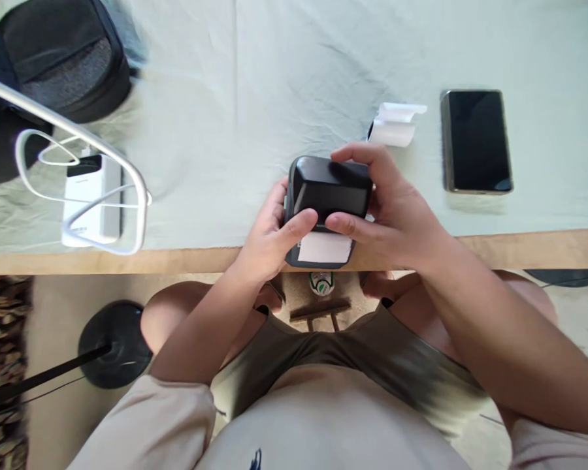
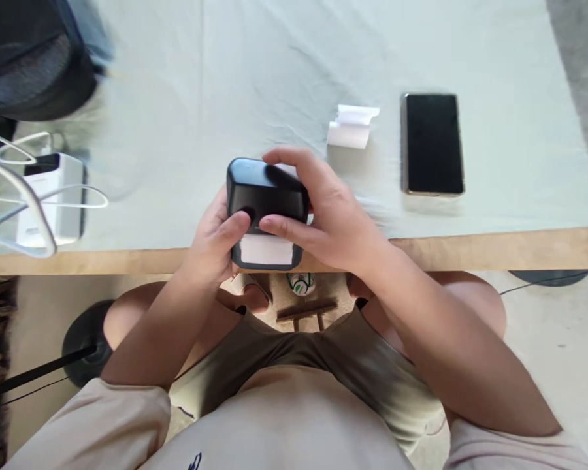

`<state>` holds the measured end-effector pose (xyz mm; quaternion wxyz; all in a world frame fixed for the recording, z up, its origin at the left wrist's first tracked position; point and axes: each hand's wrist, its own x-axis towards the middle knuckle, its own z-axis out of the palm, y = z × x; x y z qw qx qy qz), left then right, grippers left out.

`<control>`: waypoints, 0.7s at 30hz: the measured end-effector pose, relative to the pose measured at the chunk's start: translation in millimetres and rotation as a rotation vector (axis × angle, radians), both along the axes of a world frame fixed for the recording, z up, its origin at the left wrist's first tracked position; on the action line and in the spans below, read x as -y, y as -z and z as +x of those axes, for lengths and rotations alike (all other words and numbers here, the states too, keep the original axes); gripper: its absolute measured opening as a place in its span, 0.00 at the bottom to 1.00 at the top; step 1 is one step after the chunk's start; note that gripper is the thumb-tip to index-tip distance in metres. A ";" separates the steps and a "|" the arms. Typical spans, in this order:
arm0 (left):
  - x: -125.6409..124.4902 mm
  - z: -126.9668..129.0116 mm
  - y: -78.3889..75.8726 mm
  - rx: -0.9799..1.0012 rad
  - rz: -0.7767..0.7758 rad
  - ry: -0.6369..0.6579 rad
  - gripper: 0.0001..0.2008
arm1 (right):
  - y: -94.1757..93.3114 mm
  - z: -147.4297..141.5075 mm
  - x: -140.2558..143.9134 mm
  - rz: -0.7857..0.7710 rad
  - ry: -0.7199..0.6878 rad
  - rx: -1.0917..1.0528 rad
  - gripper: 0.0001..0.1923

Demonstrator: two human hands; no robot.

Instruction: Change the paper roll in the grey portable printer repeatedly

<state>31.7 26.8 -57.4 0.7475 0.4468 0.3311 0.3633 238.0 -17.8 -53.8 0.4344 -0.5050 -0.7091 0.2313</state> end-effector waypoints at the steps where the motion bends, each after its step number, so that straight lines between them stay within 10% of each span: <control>1: 0.1 2.1 -0.8 -0.001 -0.003 -0.006 0.31 | 0.1 1.5 -1.3 0.013 -0.004 0.022 0.29; 21: 2.6 4.6 -3.0 0.060 0.031 -0.014 0.26 | -5.5 1.7 0.4 0.140 0.040 0.122 0.27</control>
